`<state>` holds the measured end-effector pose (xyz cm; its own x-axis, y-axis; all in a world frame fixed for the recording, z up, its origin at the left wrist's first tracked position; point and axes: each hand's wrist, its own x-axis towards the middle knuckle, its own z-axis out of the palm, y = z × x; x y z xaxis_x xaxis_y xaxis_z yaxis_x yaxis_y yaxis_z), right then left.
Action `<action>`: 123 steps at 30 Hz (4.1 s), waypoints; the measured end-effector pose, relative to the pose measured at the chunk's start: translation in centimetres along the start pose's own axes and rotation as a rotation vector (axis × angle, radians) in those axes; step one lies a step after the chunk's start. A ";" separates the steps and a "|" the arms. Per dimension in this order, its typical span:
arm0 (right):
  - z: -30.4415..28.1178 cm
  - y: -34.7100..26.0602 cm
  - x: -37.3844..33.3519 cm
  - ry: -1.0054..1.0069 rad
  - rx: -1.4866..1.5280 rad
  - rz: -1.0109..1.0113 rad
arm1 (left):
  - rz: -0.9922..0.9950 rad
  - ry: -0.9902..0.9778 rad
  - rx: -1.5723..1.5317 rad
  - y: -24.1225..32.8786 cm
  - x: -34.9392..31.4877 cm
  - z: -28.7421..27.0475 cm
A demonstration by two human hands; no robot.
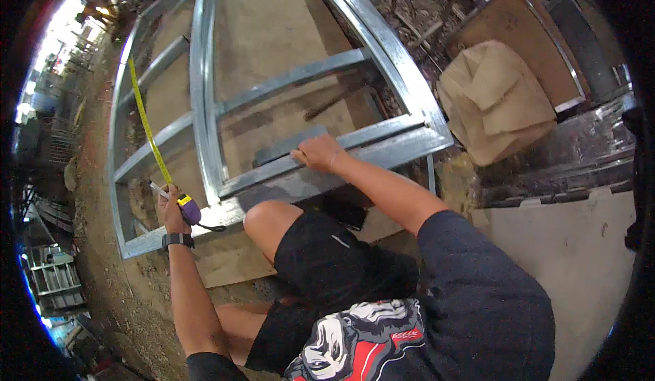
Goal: The person measures and marks a metal frame using a tape measure and a marker. They repeatedly extend the tape measure, align it along the frame, and make marks at specific intervals.
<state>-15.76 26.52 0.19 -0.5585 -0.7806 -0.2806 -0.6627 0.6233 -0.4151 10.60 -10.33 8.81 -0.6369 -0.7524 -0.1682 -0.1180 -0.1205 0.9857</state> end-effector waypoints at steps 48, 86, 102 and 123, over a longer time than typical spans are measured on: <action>0.2 1.0 -1.8 0.475 -0.206 -0.195 | 0.007 -0.068 -0.124 14.2 -12.9 4.4; 2.7 6.3 -5.7 0.808 -0.182 -0.138 | 0.220 -0.543 1.033 20.8 -9.0 14.3; 1.5 4.9 -7.9 0.975 0.103 -0.036 | 0.142 -0.837 0.931 4.9 0.4 11.9; -2.2 7.1 -8.5 1.069 -0.119 0.246 | 0.176 -0.988 0.880 -1.7 2.4 12.2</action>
<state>-16.81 37.67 1.50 -0.7872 -0.2287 0.5728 -0.4861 0.8016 -0.3481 -0.03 -4.08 6.58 -0.9311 0.1122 -0.3470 -0.1888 0.6657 0.7220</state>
